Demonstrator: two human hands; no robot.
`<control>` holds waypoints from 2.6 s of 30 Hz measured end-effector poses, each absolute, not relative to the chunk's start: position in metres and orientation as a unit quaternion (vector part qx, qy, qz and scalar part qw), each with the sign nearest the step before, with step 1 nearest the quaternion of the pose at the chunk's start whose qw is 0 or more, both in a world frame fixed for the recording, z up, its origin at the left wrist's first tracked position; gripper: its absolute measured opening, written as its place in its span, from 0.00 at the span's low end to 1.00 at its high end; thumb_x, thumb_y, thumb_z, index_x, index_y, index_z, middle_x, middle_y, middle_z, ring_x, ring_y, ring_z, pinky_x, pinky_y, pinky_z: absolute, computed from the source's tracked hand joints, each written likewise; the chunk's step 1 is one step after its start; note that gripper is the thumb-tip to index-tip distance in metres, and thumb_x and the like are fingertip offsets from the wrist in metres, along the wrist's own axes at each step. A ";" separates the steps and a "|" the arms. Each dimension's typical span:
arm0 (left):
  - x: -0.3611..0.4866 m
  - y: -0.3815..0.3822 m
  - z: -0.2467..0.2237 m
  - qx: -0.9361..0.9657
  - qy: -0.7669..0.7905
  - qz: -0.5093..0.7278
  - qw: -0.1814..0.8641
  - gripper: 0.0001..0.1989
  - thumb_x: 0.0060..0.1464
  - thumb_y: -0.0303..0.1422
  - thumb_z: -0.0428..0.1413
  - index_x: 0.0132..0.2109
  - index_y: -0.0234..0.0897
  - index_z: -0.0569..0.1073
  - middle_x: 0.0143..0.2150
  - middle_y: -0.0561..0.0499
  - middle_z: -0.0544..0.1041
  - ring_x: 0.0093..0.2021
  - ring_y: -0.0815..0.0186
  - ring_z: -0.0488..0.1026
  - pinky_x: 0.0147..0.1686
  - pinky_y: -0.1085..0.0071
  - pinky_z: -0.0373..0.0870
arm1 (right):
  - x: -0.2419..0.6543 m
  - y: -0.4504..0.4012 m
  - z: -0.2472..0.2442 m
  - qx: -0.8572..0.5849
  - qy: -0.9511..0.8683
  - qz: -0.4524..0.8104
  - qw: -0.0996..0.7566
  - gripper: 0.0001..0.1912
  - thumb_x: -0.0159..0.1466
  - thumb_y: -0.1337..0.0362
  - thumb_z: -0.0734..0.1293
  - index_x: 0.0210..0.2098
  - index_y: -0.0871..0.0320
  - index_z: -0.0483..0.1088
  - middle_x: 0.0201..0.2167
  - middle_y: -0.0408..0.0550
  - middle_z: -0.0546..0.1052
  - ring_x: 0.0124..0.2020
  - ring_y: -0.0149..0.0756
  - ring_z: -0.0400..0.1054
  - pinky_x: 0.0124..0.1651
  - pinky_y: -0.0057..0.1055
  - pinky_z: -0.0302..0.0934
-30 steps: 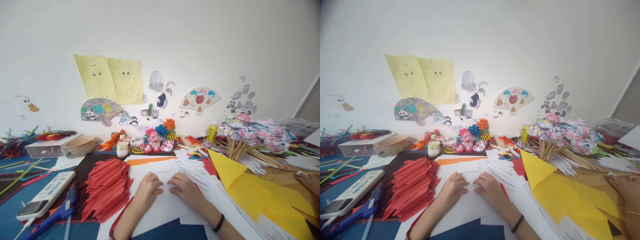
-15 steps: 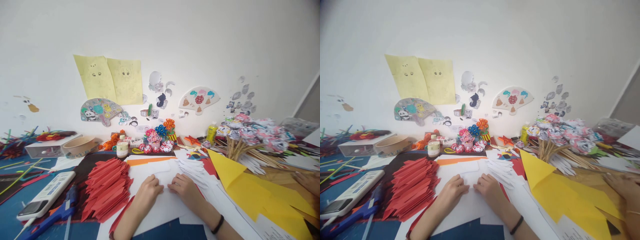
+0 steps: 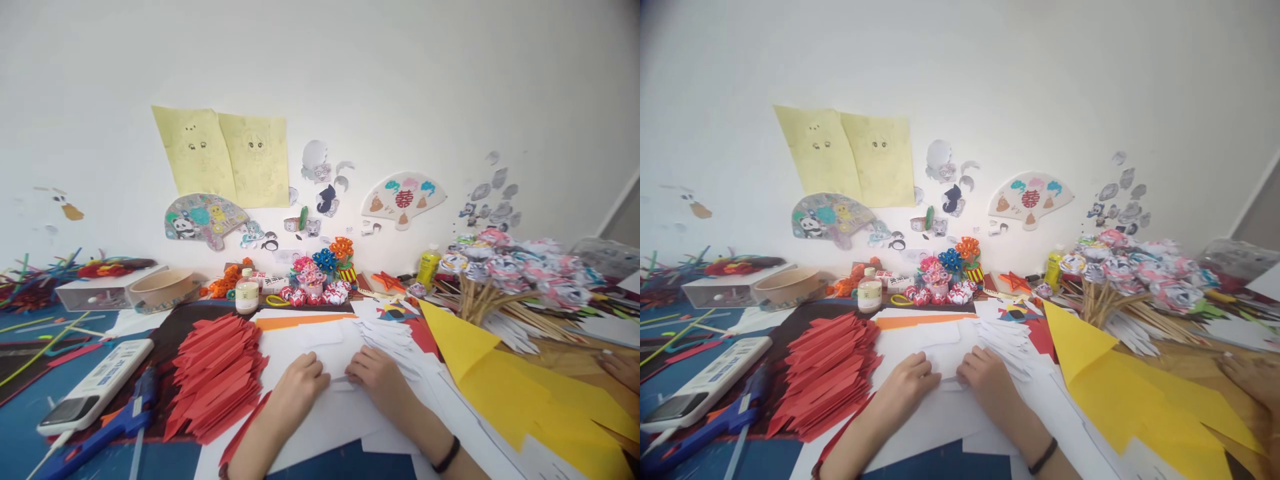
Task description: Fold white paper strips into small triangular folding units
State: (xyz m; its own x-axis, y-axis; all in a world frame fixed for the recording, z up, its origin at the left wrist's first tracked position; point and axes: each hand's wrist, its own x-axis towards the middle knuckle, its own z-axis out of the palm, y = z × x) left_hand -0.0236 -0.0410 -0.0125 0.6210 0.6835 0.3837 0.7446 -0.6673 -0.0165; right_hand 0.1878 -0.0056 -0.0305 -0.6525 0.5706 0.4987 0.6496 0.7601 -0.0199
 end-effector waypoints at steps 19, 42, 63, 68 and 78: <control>-0.021 -0.043 -0.006 -0.899 -0.414 -0.126 0.071 0.09 0.61 0.31 0.49 0.32 0.35 0.68 0.31 0.54 0.69 0.35 0.68 0.64 0.32 0.73 0.57 | 0.193 -0.002 -0.031 -0.280 -0.920 -0.148 0.231 0.11 0.66 0.72 0.61 0.27 0.58 0.67 0.25 0.43 0.70 0.30 0.34 0.59 0.31 0.32 0.47; -0.019 -0.046 -0.005 -0.901 -0.404 -0.069 0.139 0.08 0.59 0.32 0.52 0.31 0.34 0.69 0.31 0.51 0.71 0.35 0.64 0.66 0.31 0.69 0.61 | 0.177 -0.030 -0.023 -0.299 -0.929 -0.055 0.208 0.13 0.63 0.75 0.59 0.42 0.57 0.71 0.31 0.47 0.75 0.34 0.38 0.59 0.37 0.35 0.51; -0.013 -0.038 -0.008 -0.826 -0.533 -0.182 0.000 0.04 0.53 0.32 0.58 0.34 0.38 0.71 0.36 0.51 0.74 0.40 0.61 0.67 0.37 0.67 0.57 | 0.180 -0.031 -0.016 -0.469 -0.809 0.106 0.339 0.16 0.58 0.75 0.61 0.38 0.53 0.76 0.32 0.46 0.76 0.36 0.38 0.66 0.42 0.33 0.57; -0.014 -0.037 -0.008 -0.808 -0.546 -0.214 -0.054 0.04 0.51 0.30 0.59 0.35 0.39 0.70 0.37 0.53 0.74 0.42 0.62 0.67 0.39 0.67 0.57 | 0.174 -0.030 -0.012 -0.433 -0.832 0.133 0.319 0.08 0.60 0.70 0.65 0.32 0.53 0.75 0.33 0.43 0.76 0.37 0.38 0.65 0.42 0.32 0.57; -0.017 -0.035 -0.010 -0.791 -0.553 -0.239 -0.104 0.02 0.50 0.31 0.57 0.33 0.39 0.72 0.37 0.53 0.74 0.41 0.62 0.67 0.39 0.69 0.57 | 0.171 -0.025 -0.013 -0.431 -0.817 0.178 0.338 0.03 0.58 0.69 0.68 0.30 0.55 0.74 0.33 0.43 0.75 0.38 0.38 0.65 0.43 0.32 0.56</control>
